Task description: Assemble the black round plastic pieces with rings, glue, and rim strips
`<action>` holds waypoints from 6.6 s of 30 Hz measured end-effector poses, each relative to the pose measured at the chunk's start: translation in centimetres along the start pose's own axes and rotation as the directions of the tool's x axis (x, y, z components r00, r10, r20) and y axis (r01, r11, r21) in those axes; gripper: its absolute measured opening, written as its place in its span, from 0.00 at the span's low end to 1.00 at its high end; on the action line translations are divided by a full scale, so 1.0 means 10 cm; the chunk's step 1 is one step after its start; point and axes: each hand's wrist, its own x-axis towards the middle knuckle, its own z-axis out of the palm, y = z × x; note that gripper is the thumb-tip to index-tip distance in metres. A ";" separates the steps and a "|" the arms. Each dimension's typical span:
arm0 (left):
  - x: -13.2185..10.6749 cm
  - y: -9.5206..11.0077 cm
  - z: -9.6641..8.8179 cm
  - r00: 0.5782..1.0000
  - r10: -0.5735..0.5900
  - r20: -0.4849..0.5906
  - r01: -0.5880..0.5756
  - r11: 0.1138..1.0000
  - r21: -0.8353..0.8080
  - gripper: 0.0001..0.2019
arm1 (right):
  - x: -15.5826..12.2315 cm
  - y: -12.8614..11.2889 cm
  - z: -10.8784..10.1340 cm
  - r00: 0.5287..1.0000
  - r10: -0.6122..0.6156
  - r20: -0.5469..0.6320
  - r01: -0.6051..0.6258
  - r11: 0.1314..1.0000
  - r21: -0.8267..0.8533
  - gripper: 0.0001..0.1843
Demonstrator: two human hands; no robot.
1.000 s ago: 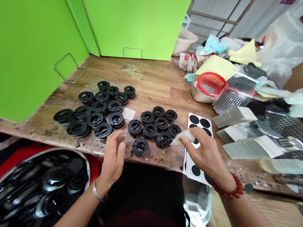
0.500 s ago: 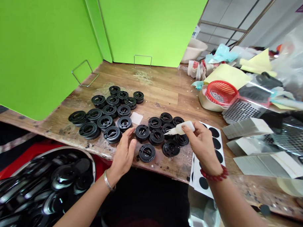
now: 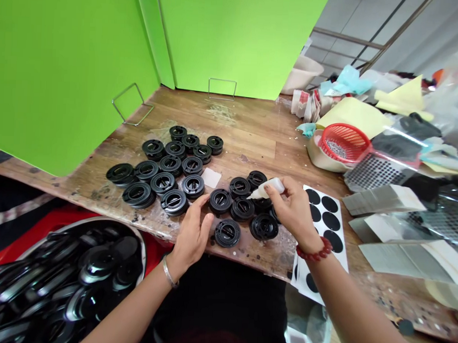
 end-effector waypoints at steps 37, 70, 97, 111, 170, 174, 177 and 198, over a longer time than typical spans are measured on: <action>0.01 0.05 -0.03 0.999 0.025 0.022 -0.026 0.997 0.067 0.22 | 0.13 -0.03 0.15 0.963 0.244 0.111 -0.268 0.908 0.322 0.21; 0.03 0.03 0.09 0.996 0.065 -0.055 -0.057 0.990 0.127 0.28 | 0.04 -0.58 0.38 0.963 -0.189 0.194 0.176 0.981 0.084 0.10; 0.03 0.04 0.08 0.991 0.124 -0.054 -0.110 0.971 0.211 0.28 | 0.31 0.05 0.33 0.915 0.402 0.007 -0.349 0.786 0.510 0.23; 0.03 0.03 0.09 0.987 0.144 -0.066 -0.124 0.963 0.237 0.27 | 0.36 0.02 0.34 0.975 0.223 0.007 -0.220 0.955 0.199 0.21; 0.06 0.00 0.08 0.986 0.148 -0.071 -0.123 0.954 0.275 0.25 | 0.33 0.33 -0.14 0.949 0.316 -0.021 -0.305 0.930 0.207 0.23; 0.06 -0.01 0.09 0.987 0.145 -0.065 -0.122 0.954 0.275 0.25 | 0.26 0.43 -0.26 0.940 0.341 0.016 -0.330 0.897 0.294 0.23; 0.06 -0.03 0.09 0.986 0.151 -0.069 -0.127 0.953 0.277 0.24 | 0.18 0.43 -0.23 0.946 0.321 0.046 -0.321 0.909 0.264 0.23; 0.07 -0.02 0.08 0.985 0.160 -0.067 -0.134 0.947 0.291 0.25 | 0.21 0.19 -0.13 0.987 -0.132 -0.088 0.113 0.974 -0.195 0.14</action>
